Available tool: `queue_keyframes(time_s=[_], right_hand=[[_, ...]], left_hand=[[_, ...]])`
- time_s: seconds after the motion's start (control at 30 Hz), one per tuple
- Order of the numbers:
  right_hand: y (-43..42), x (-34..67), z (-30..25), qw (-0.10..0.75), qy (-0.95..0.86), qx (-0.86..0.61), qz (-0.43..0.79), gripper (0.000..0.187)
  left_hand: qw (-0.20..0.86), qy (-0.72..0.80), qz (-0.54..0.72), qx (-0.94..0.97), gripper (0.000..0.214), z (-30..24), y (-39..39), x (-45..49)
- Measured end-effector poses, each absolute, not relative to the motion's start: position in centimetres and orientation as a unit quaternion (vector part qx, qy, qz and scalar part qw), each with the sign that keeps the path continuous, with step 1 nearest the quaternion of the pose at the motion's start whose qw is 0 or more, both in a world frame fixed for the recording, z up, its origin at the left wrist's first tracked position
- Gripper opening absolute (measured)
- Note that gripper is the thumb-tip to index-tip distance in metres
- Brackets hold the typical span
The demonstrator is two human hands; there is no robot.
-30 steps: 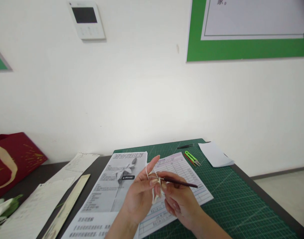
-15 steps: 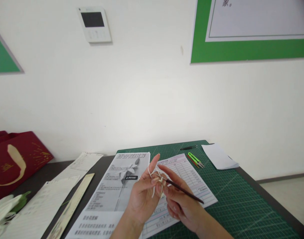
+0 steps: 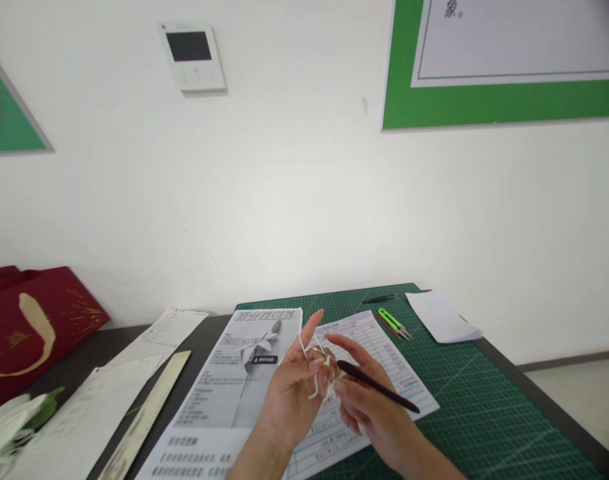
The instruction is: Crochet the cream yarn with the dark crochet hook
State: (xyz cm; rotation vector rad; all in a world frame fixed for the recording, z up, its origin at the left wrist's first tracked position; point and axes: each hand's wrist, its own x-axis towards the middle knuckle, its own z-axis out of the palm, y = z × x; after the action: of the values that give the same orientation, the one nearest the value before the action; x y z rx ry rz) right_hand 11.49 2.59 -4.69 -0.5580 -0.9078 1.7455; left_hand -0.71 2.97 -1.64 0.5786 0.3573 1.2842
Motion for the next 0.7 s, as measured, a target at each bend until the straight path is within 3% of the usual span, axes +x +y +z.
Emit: queue_keyframes(time_s=[0.27,0.43,0.7], right_hand=[[3.2,11.8,-4.6,0.594,-0.271,-0.215,0.726,0.016],[3.7,12.3,-4.7,0.625,-0.248,-0.215,0.708,0.026],[3.7,12.4,-4.5,0.615,-0.231,-0.208,0.724,0.017]], left_hand=[[0.729,0.195,0.571,0.323,0.062,-2.3,3.4,-0.6],[0.722,0.201,0.572,0.334,0.064,-2.2,3.3,-0.5],[0.711,0.184,0.591,0.333,0.067,-1.9,3.0,-0.6]])
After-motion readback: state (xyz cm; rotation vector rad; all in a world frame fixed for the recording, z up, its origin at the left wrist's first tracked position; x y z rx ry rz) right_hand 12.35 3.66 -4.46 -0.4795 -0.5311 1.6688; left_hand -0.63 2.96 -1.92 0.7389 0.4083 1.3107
